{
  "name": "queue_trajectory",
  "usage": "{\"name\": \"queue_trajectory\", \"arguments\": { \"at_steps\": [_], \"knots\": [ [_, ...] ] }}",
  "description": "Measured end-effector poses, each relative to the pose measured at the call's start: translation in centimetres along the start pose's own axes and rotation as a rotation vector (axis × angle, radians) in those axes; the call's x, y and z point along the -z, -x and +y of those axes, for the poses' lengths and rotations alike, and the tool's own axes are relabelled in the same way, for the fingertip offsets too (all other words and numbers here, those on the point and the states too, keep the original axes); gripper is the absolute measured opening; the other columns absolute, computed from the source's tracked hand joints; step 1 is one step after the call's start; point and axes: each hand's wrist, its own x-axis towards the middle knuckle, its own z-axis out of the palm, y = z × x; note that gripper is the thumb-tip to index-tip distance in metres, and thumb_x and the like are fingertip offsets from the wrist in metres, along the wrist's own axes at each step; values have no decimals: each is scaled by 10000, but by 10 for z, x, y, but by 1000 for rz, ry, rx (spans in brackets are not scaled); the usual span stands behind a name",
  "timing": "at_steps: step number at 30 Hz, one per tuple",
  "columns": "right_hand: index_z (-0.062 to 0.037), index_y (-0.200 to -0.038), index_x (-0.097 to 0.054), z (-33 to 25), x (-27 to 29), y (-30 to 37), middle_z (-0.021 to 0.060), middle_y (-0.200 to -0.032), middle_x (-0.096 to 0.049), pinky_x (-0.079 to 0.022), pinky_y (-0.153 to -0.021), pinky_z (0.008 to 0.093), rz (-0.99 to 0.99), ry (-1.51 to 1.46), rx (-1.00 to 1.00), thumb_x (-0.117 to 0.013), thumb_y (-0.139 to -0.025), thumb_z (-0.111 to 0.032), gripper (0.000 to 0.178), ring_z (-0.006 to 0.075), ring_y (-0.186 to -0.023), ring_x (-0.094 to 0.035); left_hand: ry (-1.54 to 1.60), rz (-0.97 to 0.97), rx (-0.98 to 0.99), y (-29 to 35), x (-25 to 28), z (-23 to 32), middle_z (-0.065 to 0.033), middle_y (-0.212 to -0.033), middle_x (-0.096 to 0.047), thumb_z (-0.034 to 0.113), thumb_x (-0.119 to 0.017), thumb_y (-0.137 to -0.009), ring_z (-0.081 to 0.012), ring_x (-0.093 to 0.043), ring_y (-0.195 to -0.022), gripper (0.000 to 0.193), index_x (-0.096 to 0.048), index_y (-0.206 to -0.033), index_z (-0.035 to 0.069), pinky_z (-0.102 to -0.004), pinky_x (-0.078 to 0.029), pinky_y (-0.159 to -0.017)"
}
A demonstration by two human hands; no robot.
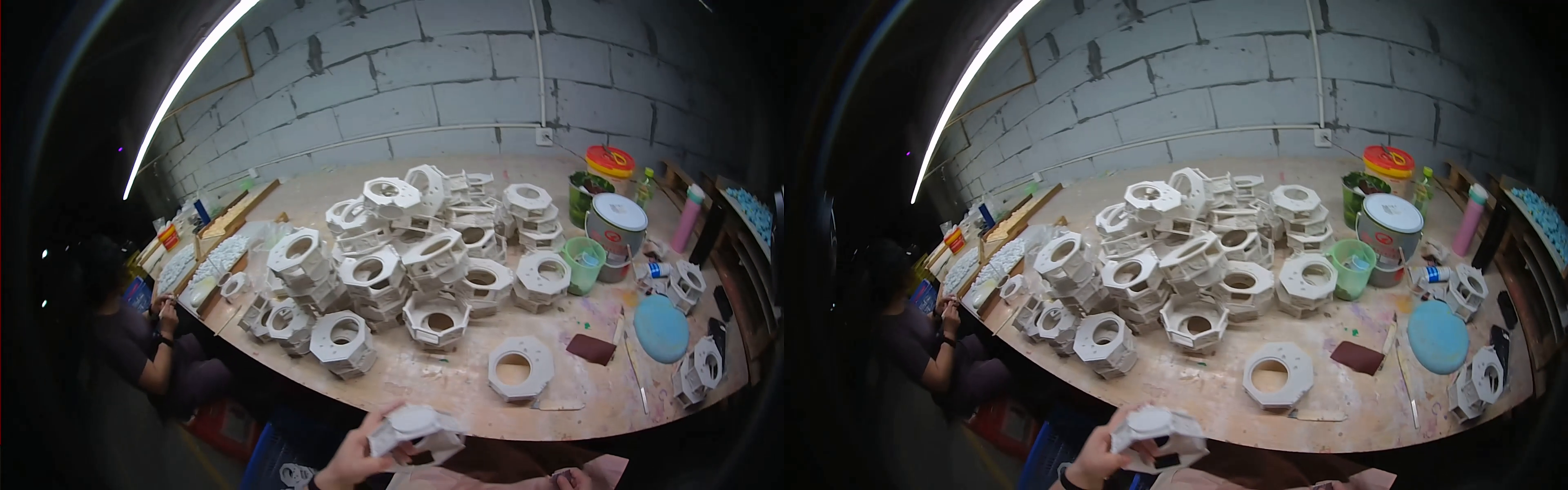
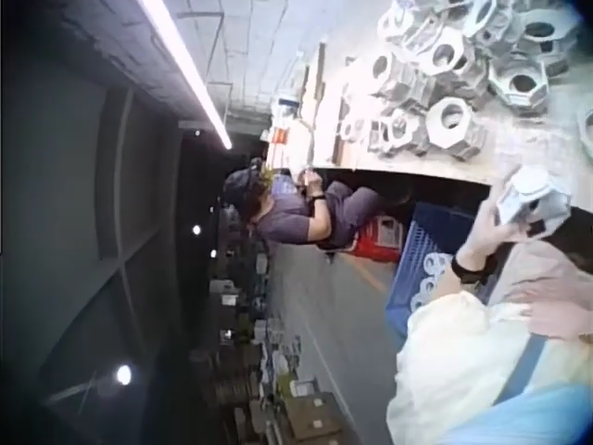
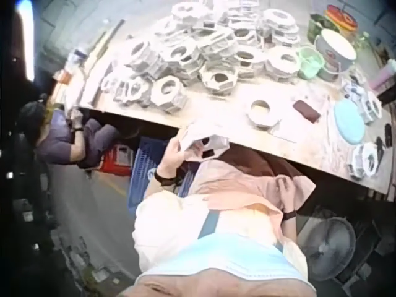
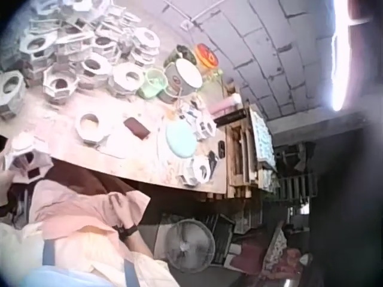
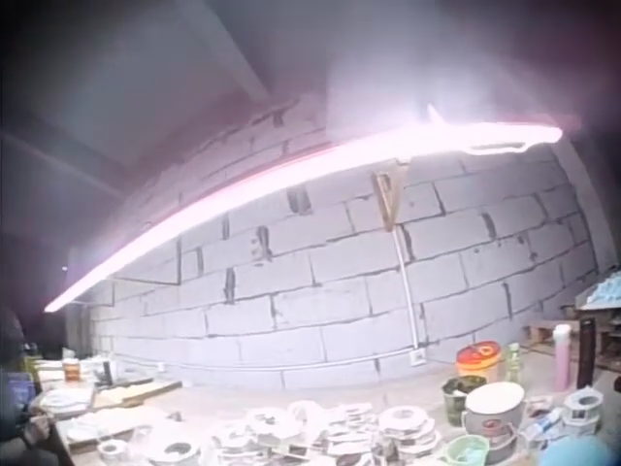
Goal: Cleaning and scraping excess material from molded white plastic octagonal components using a small hand tool.
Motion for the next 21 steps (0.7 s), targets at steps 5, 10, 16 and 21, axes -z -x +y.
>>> {"name": "queue_trajectory", "arguments": {
  "at_steps": [5, 10, 16, 21],
  "knots": [
    [-15, -954, -612, -37, -12, -4, 21, -769, -608, -418, -527, 203, -55, -111, 90, -532, -898, -54, 105, 65, -585, -516, 70, 270, -101, -19, 85, 44, -198, -1062, -579, -1, -536, -651, -327, -641, -899, 657, -387, -1287, -73, -376, -551, -737],
    [-15, -985, -602, -54, -23, 6, 21, -781, -604, -430, -529, 202, -41, -270, -2, -541, -909, -86, 120, 63, -594, -527, 4, 218, -192, -61, 106, 86, -222, -996, -571, 65, -505, -693, -370, -642, -855, 399, -506, -1052, -108, -393, -563, -692],
    [-19, -1003, -599, -51, -30, 19, 15, -800, -600, -449, -559, 217, 0, -243, 49, -547, -915, -112, 138, 73, -657, -540, -54, -33, -12, -67, 50, 51, -191, -879, -572, 139, -701, -674, -310, -641, -801, 537, -433, -1101, -46, -371, -552, -698],
    [-18, -1047, -587, -42, -28, 25, 31, -863, -602, -471, -606, 231, -18, -177, 39, -545, -913, -106, 166, 95, -725, -557, -28, -146, 152, -35, -14, -16, -196, -976, -607, 74, -607, -796, -301, -624, -877, 424, -468, -1169, -72, -359, -522, -758]
  ]
}}
